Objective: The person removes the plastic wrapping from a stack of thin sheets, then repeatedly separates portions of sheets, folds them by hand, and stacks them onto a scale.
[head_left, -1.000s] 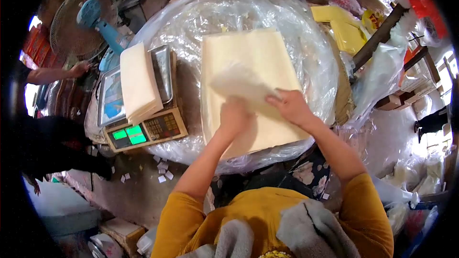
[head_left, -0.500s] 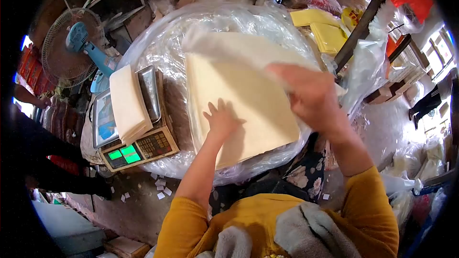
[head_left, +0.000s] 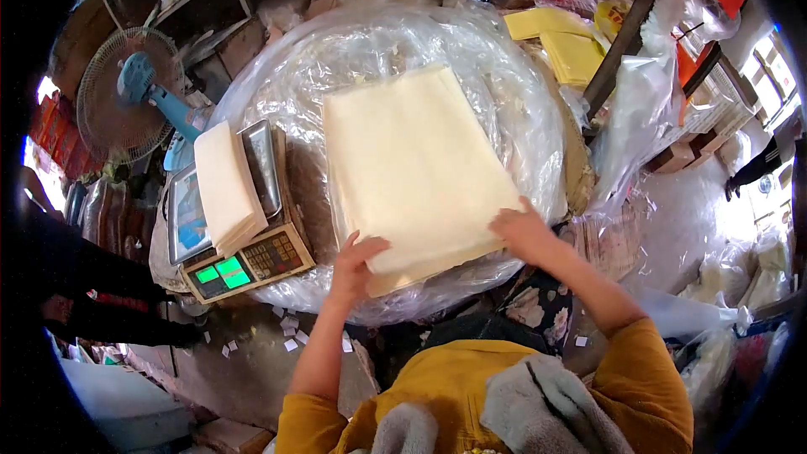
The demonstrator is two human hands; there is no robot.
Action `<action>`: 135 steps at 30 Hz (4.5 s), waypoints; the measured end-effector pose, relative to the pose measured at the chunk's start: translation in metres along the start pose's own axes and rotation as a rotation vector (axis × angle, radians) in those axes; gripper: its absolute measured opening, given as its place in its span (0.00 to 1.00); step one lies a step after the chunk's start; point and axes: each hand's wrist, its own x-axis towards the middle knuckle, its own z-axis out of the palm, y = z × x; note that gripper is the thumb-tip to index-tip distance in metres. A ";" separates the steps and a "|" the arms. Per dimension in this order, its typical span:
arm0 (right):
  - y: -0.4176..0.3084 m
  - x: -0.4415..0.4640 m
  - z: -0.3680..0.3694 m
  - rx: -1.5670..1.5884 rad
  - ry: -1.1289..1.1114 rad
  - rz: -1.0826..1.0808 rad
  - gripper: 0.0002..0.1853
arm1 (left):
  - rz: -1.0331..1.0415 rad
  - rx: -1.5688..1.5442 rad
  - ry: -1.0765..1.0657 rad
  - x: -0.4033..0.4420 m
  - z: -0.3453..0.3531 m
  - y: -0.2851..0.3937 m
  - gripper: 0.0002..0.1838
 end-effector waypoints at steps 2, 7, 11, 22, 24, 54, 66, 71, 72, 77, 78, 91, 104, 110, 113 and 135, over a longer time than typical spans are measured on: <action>0.029 -0.008 -0.032 0.362 -0.098 0.105 0.12 | -0.277 -0.271 0.059 -0.008 -0.012 -0.003 0.14; 0.049 -0.021 -0.085 1.283 0.070 0.118 0.21 | -0.294 -0.412 0.216 -0.004 -0.036 0.018 0.12; 0.059 0.031 -0.043 1.292 0.256 0.303 0.23 | -0.381 -0.408 0.358 0.036 -0.039 0.012 0.15; 0.068 0.149 0.022 0.606 0.363 0.623 0.32 | -0.161 0.661 -0.161 0.058 0.036 -0.004 0.35; 0.058 0.143 0.012 0.493 0.384 0.590 0.32 | -0.163 0.653 -0.126 0.056 0.039 -0.004 0.36; -0.053 0.067 -0.034 0.355 0.537 -0.374 0.22 | -0.173 -0.385 0.608 0.033 -0.026 -0.005 0.48; 0.016 0.033 0.043 1.114 0.034 0.043 0.15 | -0.129 -0.027 -0.242 0.015 -0.015 -0.022 0.19; 0.005 0.059 0.034 0.894 0.101 0.522 0.20 | -0.532 -0.110 0.048 0.029 0.008 -0.027 0.22; 0.003 0.064 0.036 0.863 0.105 0.545 0.20 | -0.562 -0.126 0.095 0.034 0.007 -0.017 0.24; 0.003 0.070 0.047 0.853 0.205 0.486 0.19 | -0.447 0.290 0.140 0.049 -0.001 0.033 0.35; 0.001 0.071 0.043 0.850 0.207 0.493 0.19 | -0.372 0.484 0.157 0.051 -0.001 0.038 0.37; -0.016 0.084 0.005 0.036 -0.039 -0.011 0.50 | -0.038 0.801 -0.277 0.047 0.021 -0.016 0.47; 0.027 0.036 0.021 0.509 0.163 -0.110 0.33 | -0.248 0.542 -0.693 0.078 -0.031 0.034 0.25; 0.015 0.035 0.028 0.761 0.132 0.173 0.26 | -0.431 -0.212 -0.302 0.058 -0.036 0.009 0.23; 0.014 0.045 0.020 0.927 0.044 0.329 0.21 | -0.223 -0.397 -0.169 0.055 -0.026 -0.007 0.30; 0.014 0.122 0.007 0.428 -0.040 0.638 0.36 | -0.261 0.629 -0.002 0.091 0.041 -0.029 0.36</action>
